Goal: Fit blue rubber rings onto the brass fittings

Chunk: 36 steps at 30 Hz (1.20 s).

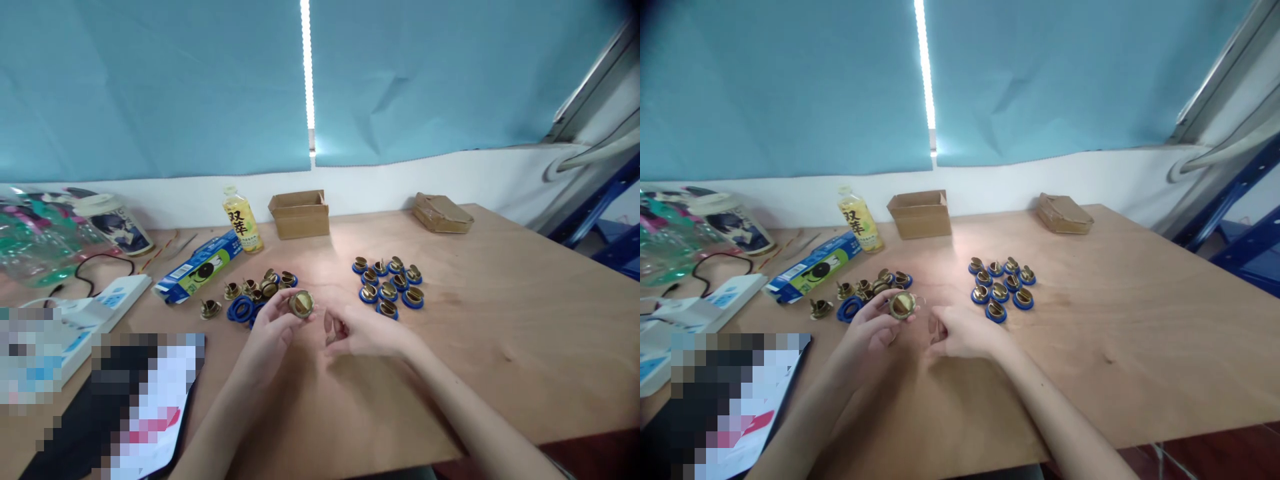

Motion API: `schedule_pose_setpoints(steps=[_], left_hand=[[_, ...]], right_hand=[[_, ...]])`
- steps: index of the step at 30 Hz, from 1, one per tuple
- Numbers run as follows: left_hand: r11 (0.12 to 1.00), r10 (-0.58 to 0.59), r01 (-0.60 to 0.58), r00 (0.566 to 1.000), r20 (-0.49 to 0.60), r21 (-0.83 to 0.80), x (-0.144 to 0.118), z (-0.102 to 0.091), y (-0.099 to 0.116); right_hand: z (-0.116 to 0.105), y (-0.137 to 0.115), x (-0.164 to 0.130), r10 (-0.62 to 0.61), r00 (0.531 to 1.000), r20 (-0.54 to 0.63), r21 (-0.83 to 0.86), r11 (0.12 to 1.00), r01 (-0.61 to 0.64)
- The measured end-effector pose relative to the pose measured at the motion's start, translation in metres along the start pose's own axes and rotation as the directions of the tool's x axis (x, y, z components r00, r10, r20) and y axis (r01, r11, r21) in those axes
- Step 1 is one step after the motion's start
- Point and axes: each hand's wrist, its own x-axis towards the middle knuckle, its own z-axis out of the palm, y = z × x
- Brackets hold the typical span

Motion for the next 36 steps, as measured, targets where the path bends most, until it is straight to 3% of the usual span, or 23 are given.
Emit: schedule_pose_setpoints(steps=[11, 25, 36], left_hand=[[1.0, -0.003, 0.003, 1.0, -0.006, -0.027, 0.001, 0.001, -0.001], [1.0, -0.004, 0.004, 1.0, 0.003, -0.031, 0.001, 0.001, 0.0], [1.0, -0.008, 0.008, 1.0, 0.005, -0.025, 0.0, 0.003, 0.0]], right_hand=[[0.007, 0.004, 0.004, 0.001, 0.994, 0.106, 0.005, 1.0, -0.002], [0.011, 0.009, 0.005, -0.018, 0.996, 0.093, -0.068, 0.997, 0.024], [0.019, 0.017, 0.006, -0.025, 1.0, 0.014, 0.006, 1.0, 0.025]])
